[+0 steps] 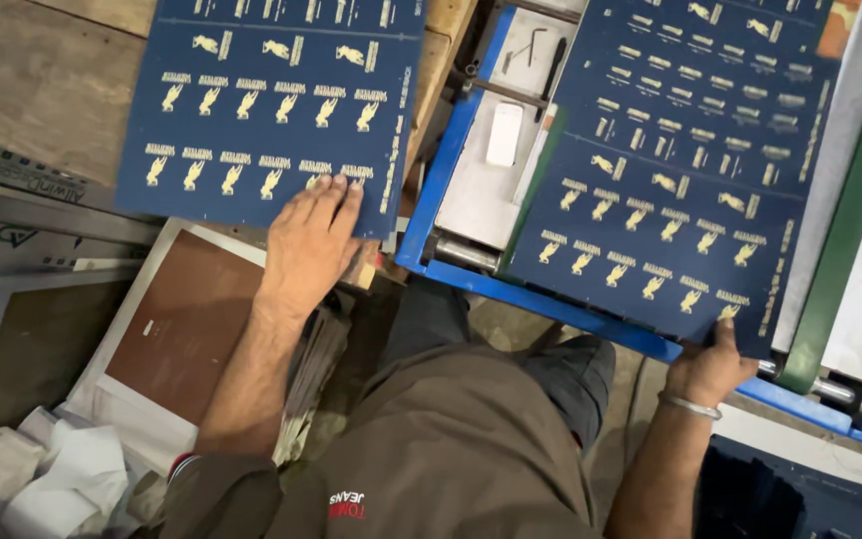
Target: The person repeatedly picks up blue printed sheets from a wooden table and feeds them into a blue machine with rollers. The person handles the sheets one at a time, placing them onto the machine's conveyor belt to be processed.
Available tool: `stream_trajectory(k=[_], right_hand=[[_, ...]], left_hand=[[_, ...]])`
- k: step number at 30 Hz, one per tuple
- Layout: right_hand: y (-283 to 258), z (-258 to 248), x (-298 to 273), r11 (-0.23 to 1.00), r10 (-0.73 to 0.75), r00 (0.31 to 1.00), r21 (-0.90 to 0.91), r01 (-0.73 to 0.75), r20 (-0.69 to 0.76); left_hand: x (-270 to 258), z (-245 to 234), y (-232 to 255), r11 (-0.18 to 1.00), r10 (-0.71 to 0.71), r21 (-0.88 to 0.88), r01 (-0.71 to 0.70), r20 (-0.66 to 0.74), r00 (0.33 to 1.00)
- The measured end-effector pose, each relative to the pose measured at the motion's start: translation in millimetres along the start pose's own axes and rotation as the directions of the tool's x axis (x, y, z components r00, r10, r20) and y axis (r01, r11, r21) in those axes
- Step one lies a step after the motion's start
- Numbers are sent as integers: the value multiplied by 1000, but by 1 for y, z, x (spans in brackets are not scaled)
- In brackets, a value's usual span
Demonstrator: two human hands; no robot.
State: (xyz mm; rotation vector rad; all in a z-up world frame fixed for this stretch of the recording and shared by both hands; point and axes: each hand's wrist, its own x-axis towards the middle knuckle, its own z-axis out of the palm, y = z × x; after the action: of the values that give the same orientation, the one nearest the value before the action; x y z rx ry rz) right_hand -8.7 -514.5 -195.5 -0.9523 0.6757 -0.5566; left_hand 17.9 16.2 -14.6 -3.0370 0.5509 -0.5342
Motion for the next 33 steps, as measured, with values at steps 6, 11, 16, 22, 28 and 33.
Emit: stream_trajectory(k=[6, 11, 16, 22, 28, 33], right_hand=[[2, -28, -46, 990, 7, 996, -137, -19, -87], [9, -47, -92, 992, -31, 999, -121, 28, -27], [15, -50, -95, 995, -9, 1000, -103, 8, -11], [19, -18, -52, 996, 6, 1000, -93, -6, -2], [27, 21, -6, 999, 44, 995, 12, -45, 86], [29, 36, -12, 962, 268, 945, -97, -254, 186]], left_hand=[[-7, 0, 15, 992, -61, -113, 48, -115, 991], [-4, -5, 18, 990, -74, -125, 60, -107, 992], [-2, -5, 19, 989, -88, -127, 72, -125, 988], [-4, -5, 17, 986, -96, -143, 81, -97, 991], [-2, -9, 20, 984, -104, -158, 87, -98, 990], [-3, -14, 17, 983, -75, -170, 67, -40, 996]])
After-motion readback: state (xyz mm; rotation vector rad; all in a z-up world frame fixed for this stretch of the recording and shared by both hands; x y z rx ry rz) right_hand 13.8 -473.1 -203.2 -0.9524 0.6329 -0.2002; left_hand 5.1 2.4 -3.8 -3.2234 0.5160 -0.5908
